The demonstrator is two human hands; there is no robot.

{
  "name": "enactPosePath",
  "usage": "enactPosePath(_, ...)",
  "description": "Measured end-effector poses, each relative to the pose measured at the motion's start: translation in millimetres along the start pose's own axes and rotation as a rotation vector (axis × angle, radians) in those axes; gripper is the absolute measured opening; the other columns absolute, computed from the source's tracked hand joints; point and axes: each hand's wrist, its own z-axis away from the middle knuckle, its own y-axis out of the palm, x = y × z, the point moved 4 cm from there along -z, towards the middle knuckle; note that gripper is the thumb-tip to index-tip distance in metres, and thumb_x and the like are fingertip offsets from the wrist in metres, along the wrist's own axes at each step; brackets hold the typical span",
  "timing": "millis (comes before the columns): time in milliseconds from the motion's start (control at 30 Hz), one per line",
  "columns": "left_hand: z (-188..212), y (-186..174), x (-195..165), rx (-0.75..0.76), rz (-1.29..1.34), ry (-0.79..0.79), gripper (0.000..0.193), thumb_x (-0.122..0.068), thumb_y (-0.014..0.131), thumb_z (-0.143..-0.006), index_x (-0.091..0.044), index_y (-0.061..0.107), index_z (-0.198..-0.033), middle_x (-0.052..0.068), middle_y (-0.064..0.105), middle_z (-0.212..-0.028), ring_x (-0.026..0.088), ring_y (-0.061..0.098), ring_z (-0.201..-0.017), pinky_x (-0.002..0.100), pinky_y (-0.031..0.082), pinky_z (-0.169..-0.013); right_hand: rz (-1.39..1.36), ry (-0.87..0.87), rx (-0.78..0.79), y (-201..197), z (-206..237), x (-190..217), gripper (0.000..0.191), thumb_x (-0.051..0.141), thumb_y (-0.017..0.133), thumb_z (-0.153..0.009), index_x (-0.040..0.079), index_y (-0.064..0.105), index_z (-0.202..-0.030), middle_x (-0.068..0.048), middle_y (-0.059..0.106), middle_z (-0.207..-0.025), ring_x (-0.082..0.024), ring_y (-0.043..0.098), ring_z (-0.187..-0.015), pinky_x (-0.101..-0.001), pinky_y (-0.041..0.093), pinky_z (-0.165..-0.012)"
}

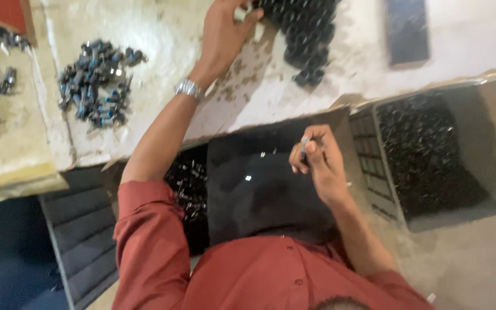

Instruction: The person picks up black cylindrical plastic housings and small metal clips from the workbench, presses the clips onto the housings by hand to assemble them, and places the finished assemblies into the bins below the table, repeating the cycle.

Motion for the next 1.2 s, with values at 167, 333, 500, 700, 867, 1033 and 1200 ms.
enactPosePath(167,48,-26,-51,-0.032,0.220,0.103,0.030,-0.016,0.085,-0.098,-0.003,0.058,-0.102,0.015,0.072,-0.125,0.022,0.073,-0.107,0.037,0.061,-0.091,-0.237,0.185,-0.198,-10,6,-16,0.027,0.021,0.054,-0.102,0.012,0.043,-0.125,-0.002,0.050,-0.082,-0.012,0.050,-0.077,-0.0308,0.050,-0.072)
enactPosePath(333,176,-20,-109,0.190,0.514,-0.102,0.023,-0.003,0.074,-0.101,-0.007,0.057,-0.116,0.010,0.071,-0.117,0.017,0.065,-0.098,0.031,0.057,-0.088,-0.371,0.212,-0.171,-18,0,-43,0.020,0.017,0.059,-0.110,0.006,0.051,-0.124,-0.005,0.053,-0.083,-0.015,0.050,-0.071,-0.0274,0.044,-0.061)
enactPosePath(500,222,-40,-120,0.088,0.570,0.086,0.032,0.001,0.052,-0.106,0.001,0.035,-0.134,0.015,0.057,-0.124,0.028,0.055,-0.108,0.042,0.046,-0.099,0.084,0.196,-0.003,9,-8,-40,0.011,0.007,0.059,-0.110,0.005,0.054,-0.119,-0.006,0.061,-0.096,-0.015,0.054,-0.078,-0.0264,0.044,-0.065)
enactPosePath(700,228,-46,-112,0.434,0.266,-0.027,0.056,0.002,0.057,-0.089,-0.001,0.046,-0.144,0.013,0.058,-0.109,0.033,0.053,-0.104,0.044,0.038,-0.106,1.150,-0.248,0.552,42,-27,-26,0.018,-0.006,0.059,-0.091,0.006,0.057,-0.105,-0.008,0.065,-0.086,-0.020,0.066,-0.076,-0.0330,0.050,-0.066)
enactPosePath(867,243,-40,-100,0.310,0.367,-0.086,0.052,-0.001,0.056,-0.102,0.001,0.036,-0.150,0.008,0.061,-0.106,0.028,0.051,-0.106,0.043,0.037,-0.109,0.707,0.240,0.283,45,-15,-53,0.017,0.012,0.065,-0.093,0.016,0.058,-0.109,-0.006,0.060,-0.081,-0.024,0.059,-0.071,-0.0335,0.047,-0.061)
enactPosePath(1033,273,-98,-69,0.133,0.521,-0.391,0.054,0.003,0.057,-0.085,-0.005,0.050,-0.139,0.003,0.067,-0.088,0.020,0.059,-0.090,0.033,0.047,-0.096,0.821,0.054,0.314,68,-37,-36,0.020,0.031,0.069,-0.101,0.015,0.066,-0.113,-0.007,0.064,-0.094,-0.027,0.060,-0.089,-0.0400,0.050,-0.073)
enactPosePath(1200,293,-165,-61,-0.078,0.031,-0.346,0.043,0.014,0.051,-0.080,-0.009,0.074,-0.108,0.003,0.073,-0.089,0.019,0.068,-0.095,0.034,0.044,-0.101,1.739,-0.468,0.187,75,-77,-6,0.050,0.040,0.074,-0.098,0.010,0.069,-0.138,-0.015,0.063,-0.124,-0.033,0.054,-0.107,-0.0431,0.050,-0.086)
